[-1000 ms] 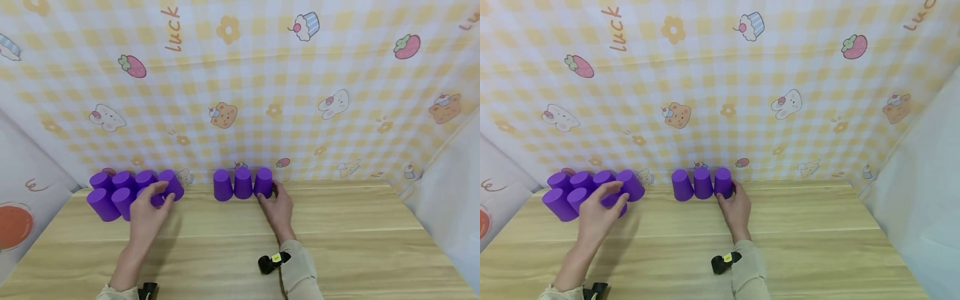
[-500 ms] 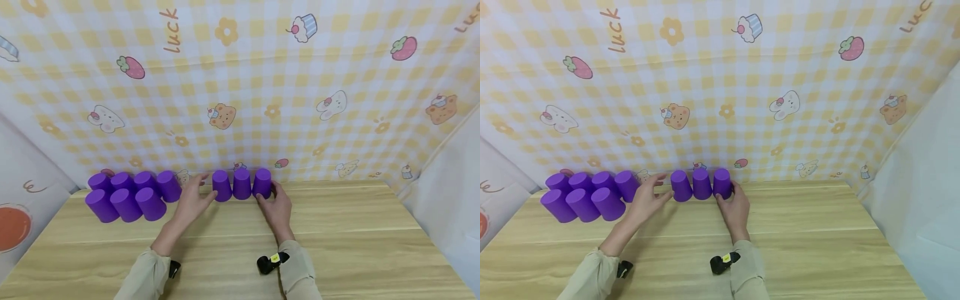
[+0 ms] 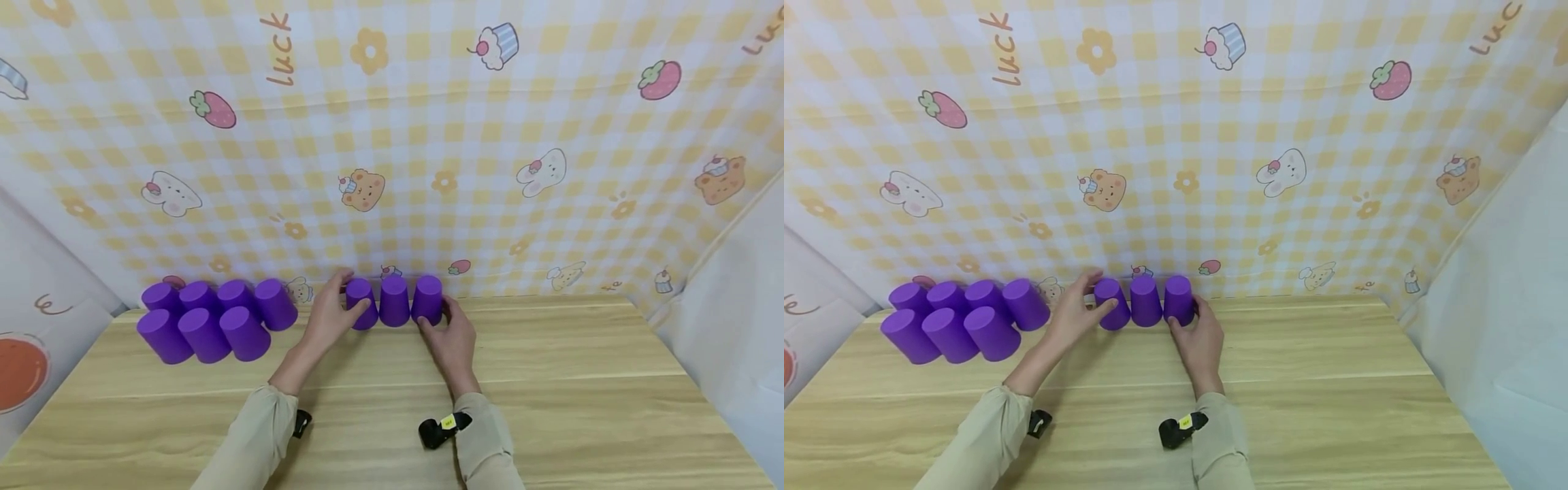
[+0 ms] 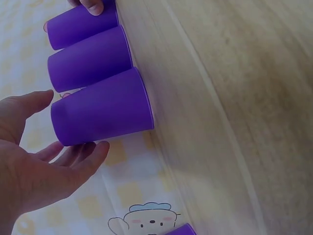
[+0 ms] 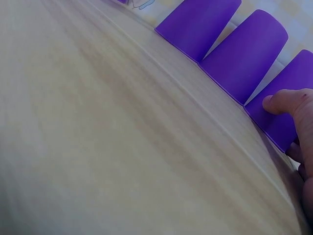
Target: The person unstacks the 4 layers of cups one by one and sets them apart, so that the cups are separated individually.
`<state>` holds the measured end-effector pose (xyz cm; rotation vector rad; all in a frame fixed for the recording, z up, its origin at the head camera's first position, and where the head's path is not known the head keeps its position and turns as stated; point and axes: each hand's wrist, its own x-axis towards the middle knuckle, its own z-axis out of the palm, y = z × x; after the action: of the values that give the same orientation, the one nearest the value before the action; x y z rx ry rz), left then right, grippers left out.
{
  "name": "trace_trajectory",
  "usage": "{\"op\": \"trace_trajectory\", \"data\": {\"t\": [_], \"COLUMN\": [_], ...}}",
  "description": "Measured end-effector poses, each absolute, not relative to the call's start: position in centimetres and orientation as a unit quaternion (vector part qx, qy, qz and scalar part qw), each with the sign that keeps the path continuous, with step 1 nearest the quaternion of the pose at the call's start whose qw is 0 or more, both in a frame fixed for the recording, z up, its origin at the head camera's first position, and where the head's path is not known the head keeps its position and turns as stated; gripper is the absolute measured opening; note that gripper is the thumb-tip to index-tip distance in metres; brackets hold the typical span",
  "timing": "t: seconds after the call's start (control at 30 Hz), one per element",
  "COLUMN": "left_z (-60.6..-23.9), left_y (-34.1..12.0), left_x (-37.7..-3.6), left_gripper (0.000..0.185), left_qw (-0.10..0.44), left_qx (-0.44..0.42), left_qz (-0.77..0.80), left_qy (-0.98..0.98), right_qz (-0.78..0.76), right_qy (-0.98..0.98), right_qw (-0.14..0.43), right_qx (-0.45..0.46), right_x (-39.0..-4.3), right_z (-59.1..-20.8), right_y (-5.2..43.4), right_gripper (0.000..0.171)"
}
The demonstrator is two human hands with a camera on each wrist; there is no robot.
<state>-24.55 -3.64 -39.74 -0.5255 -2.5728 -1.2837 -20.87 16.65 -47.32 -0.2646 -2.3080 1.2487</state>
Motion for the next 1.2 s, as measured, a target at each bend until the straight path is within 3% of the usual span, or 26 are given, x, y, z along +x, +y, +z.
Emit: {"op": "trace_trajectory", "data": {"t": [0.63, 0.97, 1.2], "left_z": [-40.1, -39.0, -37.4], "left_y": [-3.7, -6.0, -8.1], "left_x": [-24.6, -22.1, -19.7], "left_gripper": [0.047, 0.050, 0.050], "left_qw": [0.094, 0.105, 0.068], "left_qx": [-0.165, -0.185, -0.185], "left_qz": [-0.455, -0.429, -0.453], "left_qy": [-0.870, -0.878, -0.870], "right_qz": [0.453, 0.453, 0.458], "right_qy": [-0.850, -0.849, -0.847], "right_qw": [0.248, 0.252, 0.252], "right_qx": [-0.103, -0.103, -0.100], "right_x": [-20.9, -20.9, -20.9], "right_z": [-47.3, -47.5, -47.4], "right_y": [16.6, 16.6, 16.6], "right_gripper": [0.057, 0.057, 0.057]}}
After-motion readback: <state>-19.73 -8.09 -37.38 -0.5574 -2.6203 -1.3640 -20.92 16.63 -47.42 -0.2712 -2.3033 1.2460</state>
